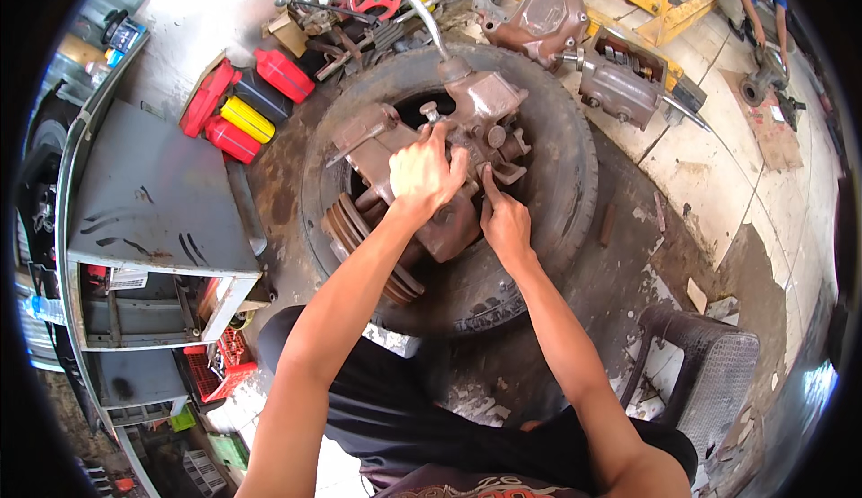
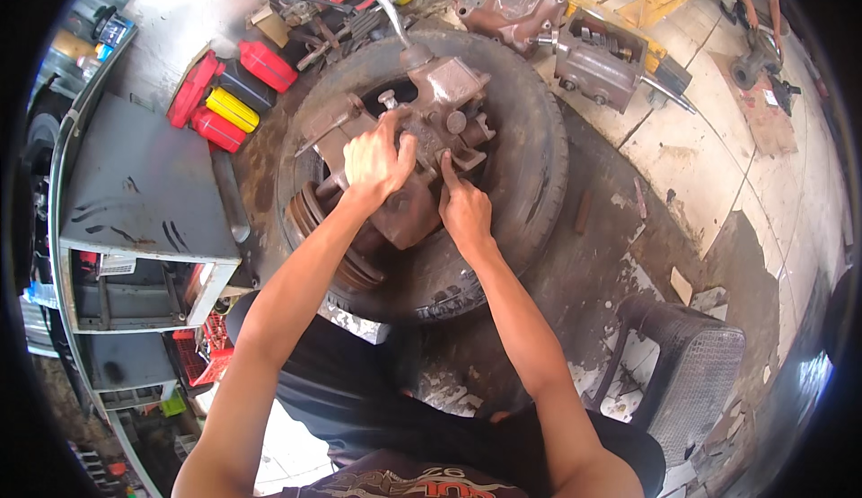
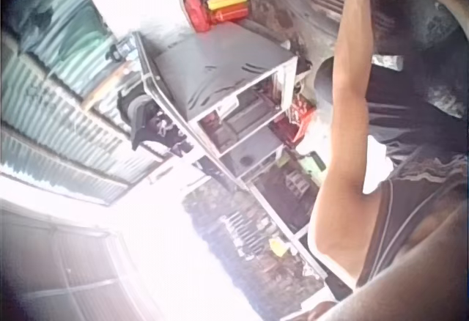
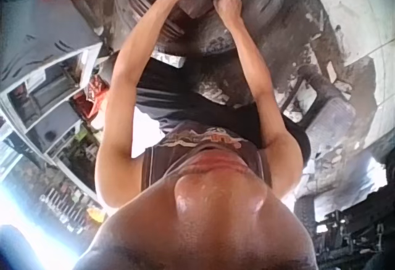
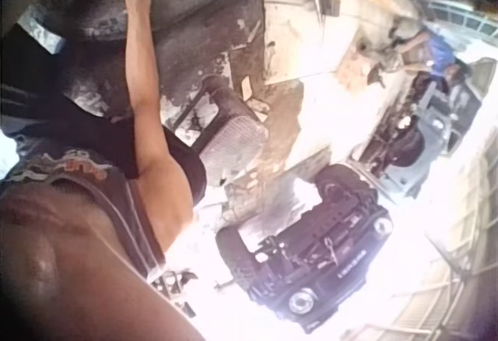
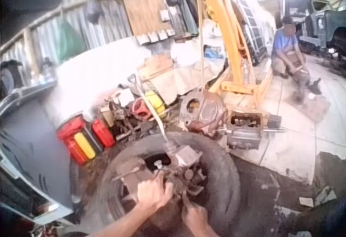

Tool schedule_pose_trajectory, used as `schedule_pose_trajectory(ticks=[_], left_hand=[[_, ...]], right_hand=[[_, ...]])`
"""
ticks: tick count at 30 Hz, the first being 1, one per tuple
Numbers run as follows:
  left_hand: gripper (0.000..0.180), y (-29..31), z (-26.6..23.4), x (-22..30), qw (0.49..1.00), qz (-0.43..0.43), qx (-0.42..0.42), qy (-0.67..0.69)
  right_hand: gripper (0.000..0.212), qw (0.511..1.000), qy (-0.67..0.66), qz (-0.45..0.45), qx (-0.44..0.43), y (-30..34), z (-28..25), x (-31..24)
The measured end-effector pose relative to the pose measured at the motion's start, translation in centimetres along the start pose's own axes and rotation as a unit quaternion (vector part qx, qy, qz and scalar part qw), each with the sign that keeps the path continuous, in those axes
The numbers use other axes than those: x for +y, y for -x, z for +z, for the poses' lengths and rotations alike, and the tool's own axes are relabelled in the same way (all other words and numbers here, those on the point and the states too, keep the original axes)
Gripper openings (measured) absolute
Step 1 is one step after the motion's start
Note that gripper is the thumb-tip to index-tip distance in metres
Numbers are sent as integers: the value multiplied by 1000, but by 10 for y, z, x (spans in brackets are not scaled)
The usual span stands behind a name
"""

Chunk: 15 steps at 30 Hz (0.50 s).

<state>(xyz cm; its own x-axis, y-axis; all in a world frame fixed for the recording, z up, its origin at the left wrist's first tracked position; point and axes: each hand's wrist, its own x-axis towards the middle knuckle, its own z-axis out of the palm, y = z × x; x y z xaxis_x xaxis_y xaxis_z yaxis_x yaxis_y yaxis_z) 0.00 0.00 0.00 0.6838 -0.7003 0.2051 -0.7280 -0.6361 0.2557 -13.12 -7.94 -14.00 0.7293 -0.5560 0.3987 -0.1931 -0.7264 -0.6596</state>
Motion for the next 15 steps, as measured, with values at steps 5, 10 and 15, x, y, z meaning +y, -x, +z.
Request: schedule_pose_trajectory(ticks=[5, 10, 15], left_hand=[[54, 7, 0, 0, 1000, -4, -1, 0], [55, 6, 5, -5, 999, 18, 27, -8], [55, -1, -1, 7, 999, 6, 34, 1]], right_hand=[[58, 999, 44, 5, -29, 25, -5, -7], [56, 1000, 19, 2, -7, 19, 0, -11], [60, 998, -35, -6, 58, -13, 0, -2]])
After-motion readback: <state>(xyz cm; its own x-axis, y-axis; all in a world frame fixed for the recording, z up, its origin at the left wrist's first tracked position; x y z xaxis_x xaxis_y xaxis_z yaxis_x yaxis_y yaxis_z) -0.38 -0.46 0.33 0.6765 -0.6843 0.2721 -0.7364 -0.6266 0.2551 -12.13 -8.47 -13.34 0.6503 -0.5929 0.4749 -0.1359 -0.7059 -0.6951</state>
